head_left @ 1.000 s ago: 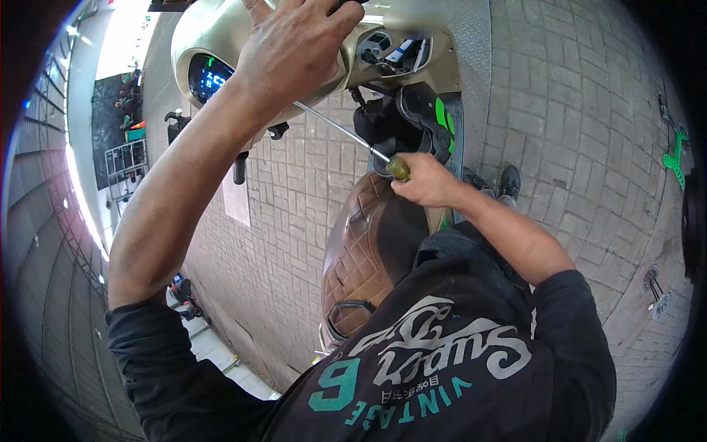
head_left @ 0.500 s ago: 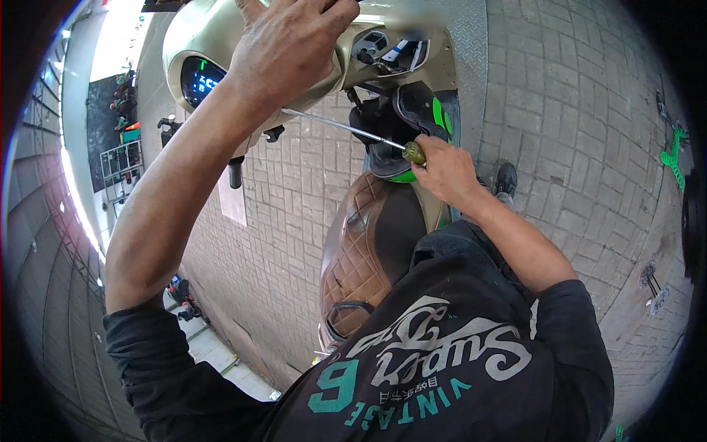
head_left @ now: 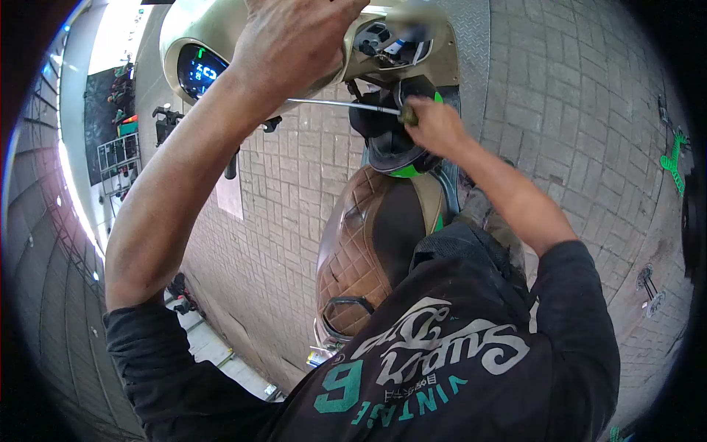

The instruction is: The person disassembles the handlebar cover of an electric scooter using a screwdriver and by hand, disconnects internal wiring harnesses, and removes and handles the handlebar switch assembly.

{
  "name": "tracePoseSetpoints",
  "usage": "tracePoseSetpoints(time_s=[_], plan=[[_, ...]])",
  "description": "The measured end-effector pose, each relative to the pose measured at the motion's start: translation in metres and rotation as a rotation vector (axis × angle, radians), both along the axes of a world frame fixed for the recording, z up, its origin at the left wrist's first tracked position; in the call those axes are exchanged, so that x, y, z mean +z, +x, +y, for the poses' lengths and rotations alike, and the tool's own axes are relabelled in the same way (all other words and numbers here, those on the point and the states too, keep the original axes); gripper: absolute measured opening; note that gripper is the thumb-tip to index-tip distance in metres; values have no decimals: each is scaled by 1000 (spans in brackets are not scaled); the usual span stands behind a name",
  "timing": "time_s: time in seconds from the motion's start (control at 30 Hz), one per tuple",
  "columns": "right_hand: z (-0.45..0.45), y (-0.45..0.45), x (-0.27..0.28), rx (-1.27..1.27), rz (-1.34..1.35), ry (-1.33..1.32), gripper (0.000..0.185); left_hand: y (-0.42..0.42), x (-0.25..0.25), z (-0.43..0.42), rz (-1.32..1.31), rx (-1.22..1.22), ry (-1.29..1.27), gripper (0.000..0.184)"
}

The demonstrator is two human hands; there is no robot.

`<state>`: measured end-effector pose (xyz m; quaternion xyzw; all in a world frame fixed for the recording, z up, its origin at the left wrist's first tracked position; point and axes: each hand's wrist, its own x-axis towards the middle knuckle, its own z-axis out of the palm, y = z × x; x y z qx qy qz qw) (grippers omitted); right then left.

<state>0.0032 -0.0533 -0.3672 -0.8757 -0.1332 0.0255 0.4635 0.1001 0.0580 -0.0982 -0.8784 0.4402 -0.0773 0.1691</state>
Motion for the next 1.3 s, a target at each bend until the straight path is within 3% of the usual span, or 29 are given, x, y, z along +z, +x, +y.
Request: tracePoseSetpoints(time_s=[0.07, 0.17, 0.27, 0.3, 0.37, 0.43, 0.47, 0.53, 0.6, 0.7, 0.73, 0.77, 0.83, 0.9, 1.07, 1.17, 1.3], plan=[[4, 42, -18, -25, -179, -32, 32, 3, 2, 0, -36, -33, 43, 17], [26, 80, 18, 58, -348, -67, 33, 6, 20, 2, 85, 94, -64, 20], [38, 75, 9, 45, -356, -89, 37, -15, 43, 11, 166, 162, -87, 30], [36, 71, 10, 24, -290, -106, 36, -19, 43, 18, -6, -8, 80, 33], [31, 39, 13, 3, -145, -142, 34, -17, 47, 17, -31, -32, 45, 36], [31, 18, 12, 2, -122, -3, 30, -20, 56, 16, -27, -21, 26, 33], [31, 4, 11, 13, -85, -13, 28, -8, 47, 24, -267, -73, 61, 21], [19, -19, 14, -9, -36, -14, 23, 4, 45, 43, -292, -67, 81, 32], [-7, -39, 13, -73, 11, 4, 20, 8, 44, 54, -389, -150, 21, 56], [-65, -59, -5, -158, 235, -63, 24, -4, 32, 60, -461, 19, -198, 70], [-85, -68, -17, -207, 170, -56, 25, -11, 25, 57, -447, 118, -369, 58], [-104, -76, -25, -259, 106, -48, 26, -18, 17, 50, -440, 281, -597, 66], [-137, -85, -20, -317, 324, -138, 23, -16, -1, 48, -452, 427, -731, 70], [-164, -96, -39, -416, 195, -170, 24, -14, -13, 39, -538, 557, -749, 72], [-211, -100, -33, -402, 271, -312, 24, -31, -15, 35, -701, 529, -941, 70], [-232, -97, -26, -318, 256, -301, 23, -36, -44, 16, -670, 632, -833, 76], [-245, -74, -8, -244, 235, -314, 23, -33, -75, -15, -789, 710, -782, 56]])
